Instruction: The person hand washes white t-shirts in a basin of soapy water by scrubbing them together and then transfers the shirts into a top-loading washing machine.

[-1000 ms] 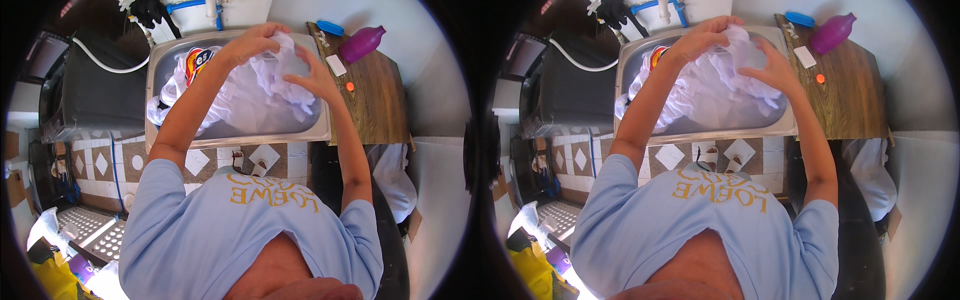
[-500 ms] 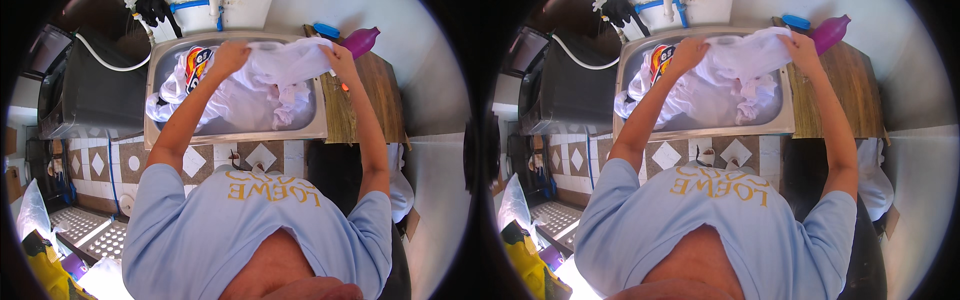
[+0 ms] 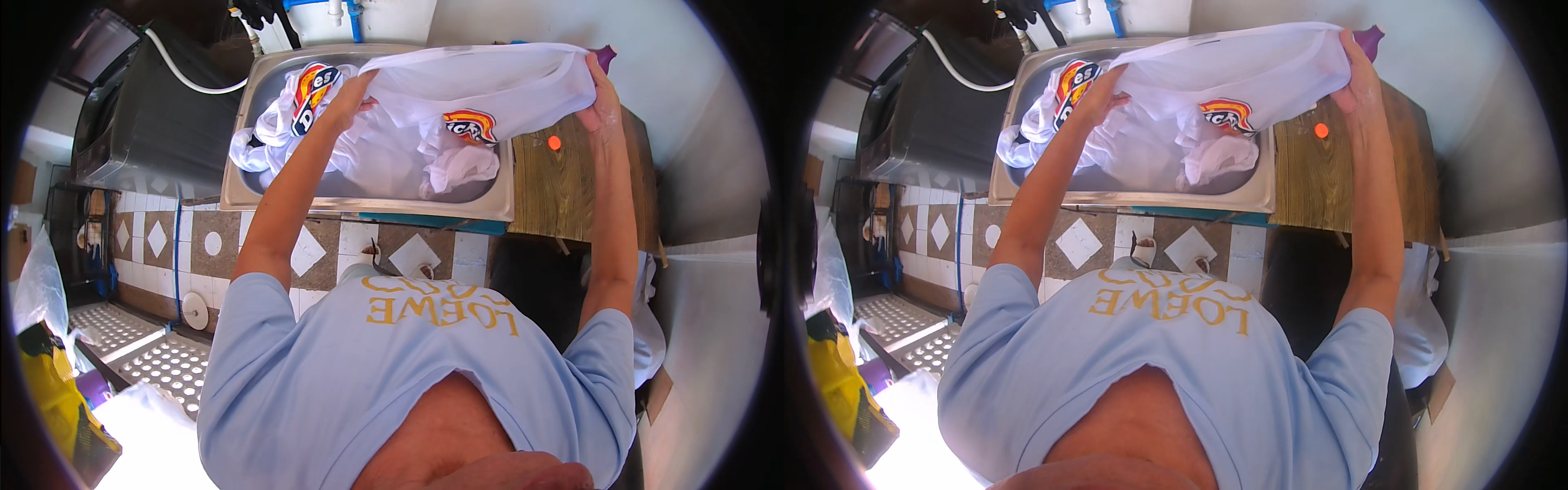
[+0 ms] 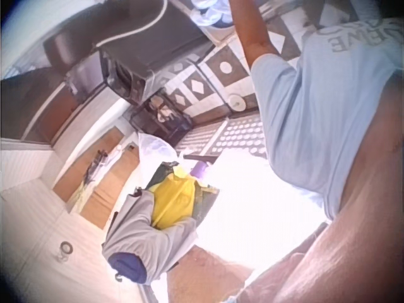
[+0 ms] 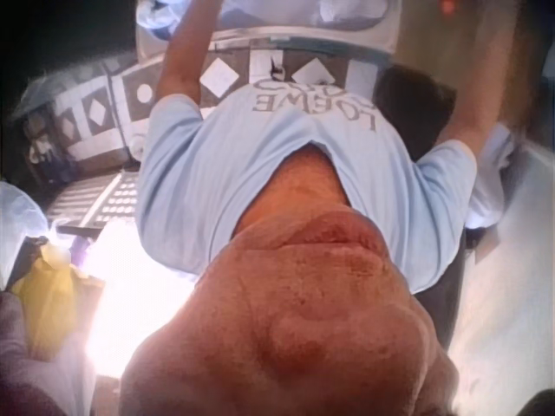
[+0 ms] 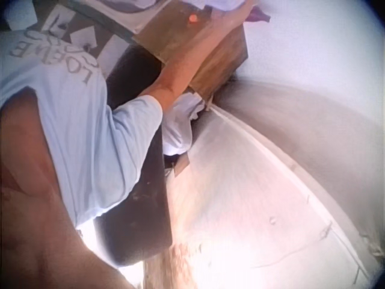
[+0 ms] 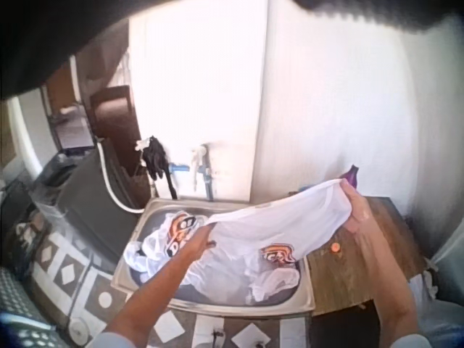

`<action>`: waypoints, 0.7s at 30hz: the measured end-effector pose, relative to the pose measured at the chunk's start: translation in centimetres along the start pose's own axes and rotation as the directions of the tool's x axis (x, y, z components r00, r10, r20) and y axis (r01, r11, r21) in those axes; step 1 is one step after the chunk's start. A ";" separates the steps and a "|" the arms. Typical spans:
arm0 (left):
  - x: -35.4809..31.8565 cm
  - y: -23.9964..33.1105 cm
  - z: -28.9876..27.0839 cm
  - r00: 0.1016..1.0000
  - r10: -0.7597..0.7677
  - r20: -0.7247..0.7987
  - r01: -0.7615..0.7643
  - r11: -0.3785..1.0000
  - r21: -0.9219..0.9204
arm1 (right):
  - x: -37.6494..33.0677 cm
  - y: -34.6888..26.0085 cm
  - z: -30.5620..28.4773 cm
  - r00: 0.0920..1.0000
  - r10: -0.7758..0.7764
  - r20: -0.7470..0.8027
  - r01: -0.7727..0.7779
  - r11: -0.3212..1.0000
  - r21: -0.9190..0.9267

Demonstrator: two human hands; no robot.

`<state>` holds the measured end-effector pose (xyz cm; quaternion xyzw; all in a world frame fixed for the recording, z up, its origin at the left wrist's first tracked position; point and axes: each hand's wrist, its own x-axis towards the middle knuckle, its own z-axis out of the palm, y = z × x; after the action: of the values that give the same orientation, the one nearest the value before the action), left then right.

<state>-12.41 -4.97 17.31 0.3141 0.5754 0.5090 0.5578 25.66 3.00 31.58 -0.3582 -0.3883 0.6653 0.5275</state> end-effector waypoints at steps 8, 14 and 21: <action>-2.7 9.7 2.1 0.974 0.047 0.222 -0.014 0.989 -0.150 | -1.0 -4.4 2.2 0.996 -0.068 0.049 0.072 0.993 -0.090; -7.0 18.1 6.1 0.914 0.222 0.340 -0.100 0.934 -0.343 | -0.8 -7.1 5.5 0.981 -0.020 0.193 0.035 0.997 -0.076; -10.0 31.5 7.9 0.829 0.345 0.440 -0.146 0.893 -0.426 | -2.2 -15.7 14.4 0.832 -0.131 0.539 0.207 0.975 -0.083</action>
<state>-9.50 -3.46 51.17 0.3961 0.2551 0.5779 0.6664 19.97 1.06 52.10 -0.1603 -0.5940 0.6603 0.4306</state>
